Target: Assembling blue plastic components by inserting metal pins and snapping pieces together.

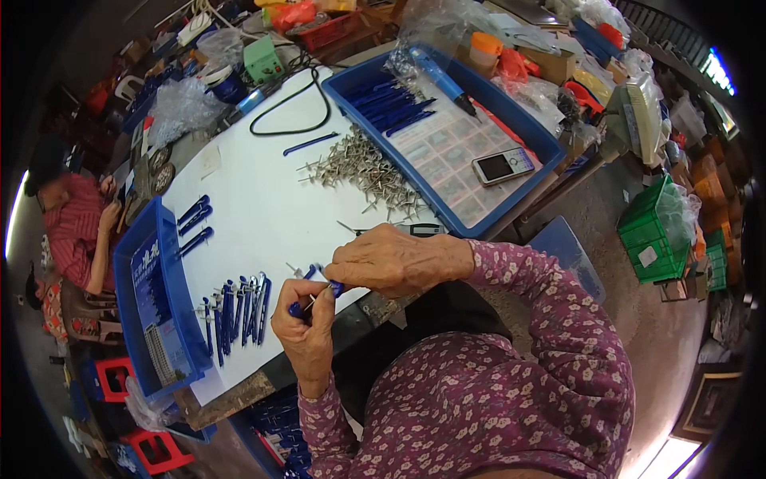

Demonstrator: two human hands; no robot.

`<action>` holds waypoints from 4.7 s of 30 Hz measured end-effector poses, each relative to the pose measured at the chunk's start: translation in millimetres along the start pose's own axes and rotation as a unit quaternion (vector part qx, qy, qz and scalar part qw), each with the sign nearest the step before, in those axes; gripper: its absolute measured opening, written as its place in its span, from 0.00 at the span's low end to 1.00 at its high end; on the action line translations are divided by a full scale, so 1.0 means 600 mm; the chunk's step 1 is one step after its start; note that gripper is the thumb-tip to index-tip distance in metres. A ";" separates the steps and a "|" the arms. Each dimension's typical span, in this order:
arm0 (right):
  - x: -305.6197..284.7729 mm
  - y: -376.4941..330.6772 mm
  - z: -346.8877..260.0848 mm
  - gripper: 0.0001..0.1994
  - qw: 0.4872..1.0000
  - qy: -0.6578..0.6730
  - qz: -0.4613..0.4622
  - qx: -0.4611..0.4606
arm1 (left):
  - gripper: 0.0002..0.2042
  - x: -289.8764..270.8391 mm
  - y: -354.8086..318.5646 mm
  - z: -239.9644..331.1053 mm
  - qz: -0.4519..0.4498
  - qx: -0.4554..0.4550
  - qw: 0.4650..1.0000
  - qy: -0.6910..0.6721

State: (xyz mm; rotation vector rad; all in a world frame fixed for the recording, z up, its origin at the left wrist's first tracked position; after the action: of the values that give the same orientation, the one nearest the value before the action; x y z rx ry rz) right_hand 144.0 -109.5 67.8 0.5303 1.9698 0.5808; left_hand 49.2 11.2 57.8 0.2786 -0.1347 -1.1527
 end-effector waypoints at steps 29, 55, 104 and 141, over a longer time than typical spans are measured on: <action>0.017 -0.030 0.010 0.08 0.787 0.554 0.025 0.271 | 0.04 0.027 -0.008 0.003 0.125 0.100 0.981 0.106; 0.016 -0.036 0.032 0.20 0.887 0.368 0.057 0.273 | 0.06 0.055 -0.014 0.001 -0.013 0.029 0.995 0.089; 0.038 -0.055 0.021 0.11 0.788 0.459 -0.022 0.408 | 0.05 0.027 0.000 -0.066 0.021 -0.169 0.942 -0.288; 0.054 -0.029 -0.027 0.07 0.946 0.175 -0.042 0.269 | 0.09 0.011 -0.028 -0.168 -0.102 -0.137 0.770 -0.615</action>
State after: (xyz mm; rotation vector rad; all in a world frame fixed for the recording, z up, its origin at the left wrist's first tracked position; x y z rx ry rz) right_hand 113.3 -107.3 41.6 0.7047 2.4931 0.0693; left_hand 61.8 13.9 -43.8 -0.7997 -1.1074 -1.3941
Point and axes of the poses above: each hand's wrist, its own y-axis towards the middle knuckle, its own x-axis out of the palm, z = x × y, the point moved 3 cm from there along y, towards the middle knuckle, and after that the axes turned 3 degrees about x, right-handed, at the moved point
